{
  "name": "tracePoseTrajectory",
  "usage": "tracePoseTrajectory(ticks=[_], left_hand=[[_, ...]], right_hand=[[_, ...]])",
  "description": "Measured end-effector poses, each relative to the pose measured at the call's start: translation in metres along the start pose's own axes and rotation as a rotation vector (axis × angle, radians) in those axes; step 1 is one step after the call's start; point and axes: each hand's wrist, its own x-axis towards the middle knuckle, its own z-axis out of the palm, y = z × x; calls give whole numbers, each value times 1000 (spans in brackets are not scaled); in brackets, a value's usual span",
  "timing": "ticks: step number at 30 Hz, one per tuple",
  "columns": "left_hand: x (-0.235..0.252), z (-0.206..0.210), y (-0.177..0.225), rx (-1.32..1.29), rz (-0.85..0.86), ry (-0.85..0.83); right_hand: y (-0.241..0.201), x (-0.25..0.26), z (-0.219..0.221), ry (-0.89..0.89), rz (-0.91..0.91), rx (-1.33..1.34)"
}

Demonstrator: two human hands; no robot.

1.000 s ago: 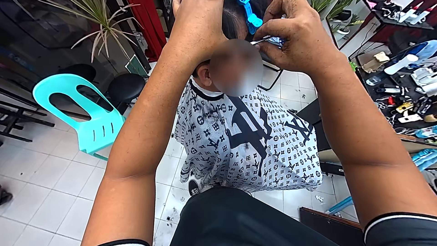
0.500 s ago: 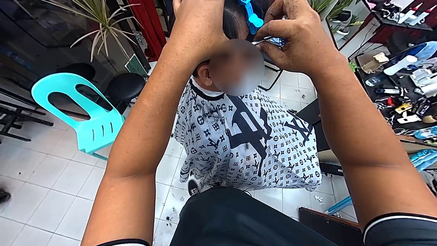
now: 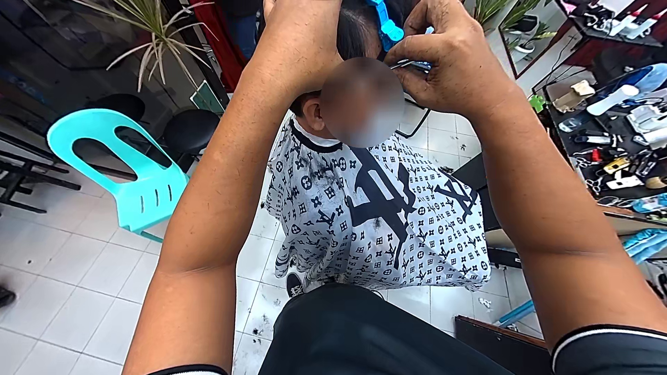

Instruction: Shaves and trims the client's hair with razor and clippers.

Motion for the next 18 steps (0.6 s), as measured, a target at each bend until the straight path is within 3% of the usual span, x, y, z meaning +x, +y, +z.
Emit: tracePoseTrajectory(ticks=[5,12,18], left_hand=[[-2,0,-2,-10,28,0],[-2,0,-3,-19,2,-16],[-1,1,1,-18,-37,-10]], right_hand=[[-4,-11,3,88,35,86],[-31,-37,44,267,276,194],[-28,-37,55,313,288,194]])
